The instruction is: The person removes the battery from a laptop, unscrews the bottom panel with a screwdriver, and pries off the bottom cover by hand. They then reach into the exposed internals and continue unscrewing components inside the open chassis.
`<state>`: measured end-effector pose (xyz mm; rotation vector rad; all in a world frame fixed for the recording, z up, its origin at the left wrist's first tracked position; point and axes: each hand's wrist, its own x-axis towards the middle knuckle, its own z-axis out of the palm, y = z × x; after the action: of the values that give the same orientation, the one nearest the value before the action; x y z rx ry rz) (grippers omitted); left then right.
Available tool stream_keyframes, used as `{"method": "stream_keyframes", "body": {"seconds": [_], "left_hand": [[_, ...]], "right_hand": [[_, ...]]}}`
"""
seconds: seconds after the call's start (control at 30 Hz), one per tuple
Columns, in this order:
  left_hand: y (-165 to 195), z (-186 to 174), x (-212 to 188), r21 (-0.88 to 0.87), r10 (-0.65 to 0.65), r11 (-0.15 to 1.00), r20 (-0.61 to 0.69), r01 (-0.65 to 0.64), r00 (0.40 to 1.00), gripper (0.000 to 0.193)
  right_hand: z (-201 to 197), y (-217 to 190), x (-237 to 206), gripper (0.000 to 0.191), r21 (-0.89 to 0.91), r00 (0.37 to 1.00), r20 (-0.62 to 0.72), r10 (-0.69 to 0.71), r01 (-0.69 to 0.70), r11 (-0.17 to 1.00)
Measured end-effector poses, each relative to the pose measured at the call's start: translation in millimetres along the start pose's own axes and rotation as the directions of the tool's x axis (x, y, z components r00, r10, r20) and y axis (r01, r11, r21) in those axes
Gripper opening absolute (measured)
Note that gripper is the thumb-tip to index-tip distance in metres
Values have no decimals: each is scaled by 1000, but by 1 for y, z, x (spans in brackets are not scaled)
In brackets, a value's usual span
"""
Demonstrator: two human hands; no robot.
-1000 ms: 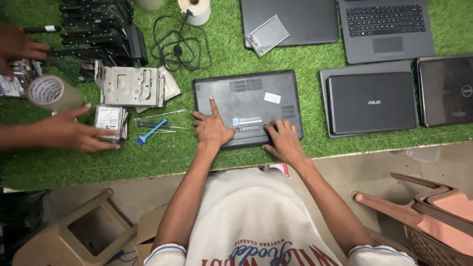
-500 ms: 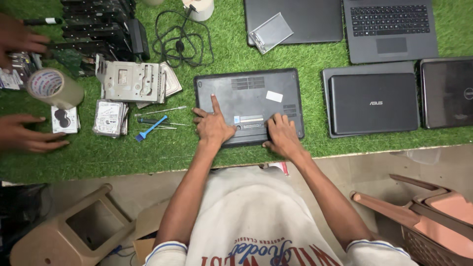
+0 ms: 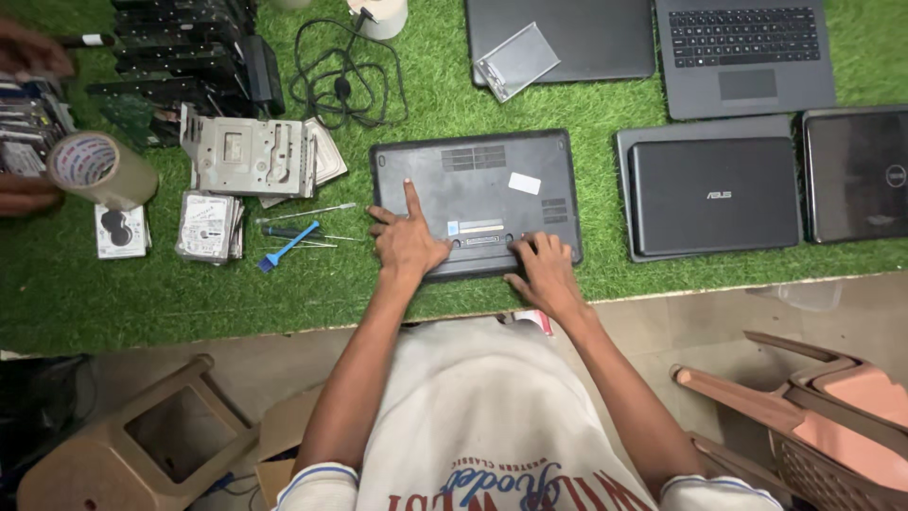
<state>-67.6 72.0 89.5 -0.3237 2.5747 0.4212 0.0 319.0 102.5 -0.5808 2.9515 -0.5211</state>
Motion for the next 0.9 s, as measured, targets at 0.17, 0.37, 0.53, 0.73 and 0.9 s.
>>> {"method": "stream_keyframes", "body": {"seconds": [0.17, 0.37, 0.53, 0.73, 0.9], "left_hand": [[1, -4, -2, 0, -20, 1000, 30, 20, 999, 133], [3, -8, -5, 10, -31, 999, 31, 31, 999, 133], [3, -7, -4, 12, -13, 1000, 34, 13, 999, 133], [1, -4, 0, -2, -3, 1000, 20, 3, 1000, 131], [-2, -2, 2, -34, 3, 999, 20, -2, 1000, 134]], "right_hand": [[-3, -1, 5, 58, -8, 999, 38, 24, -24, 1000], [-3, -3, 6, 57, -89, 999, 41, -19, 23, 996], [-10, -2, 19, 58, -121, 987, 158, -30, 50, 991], [-22, 1, 41, 40, -116, 927, 372, -43, 92, 989], [-14, -3, 24, 44, -22, 969, 234, -85, 93, 995]]}}
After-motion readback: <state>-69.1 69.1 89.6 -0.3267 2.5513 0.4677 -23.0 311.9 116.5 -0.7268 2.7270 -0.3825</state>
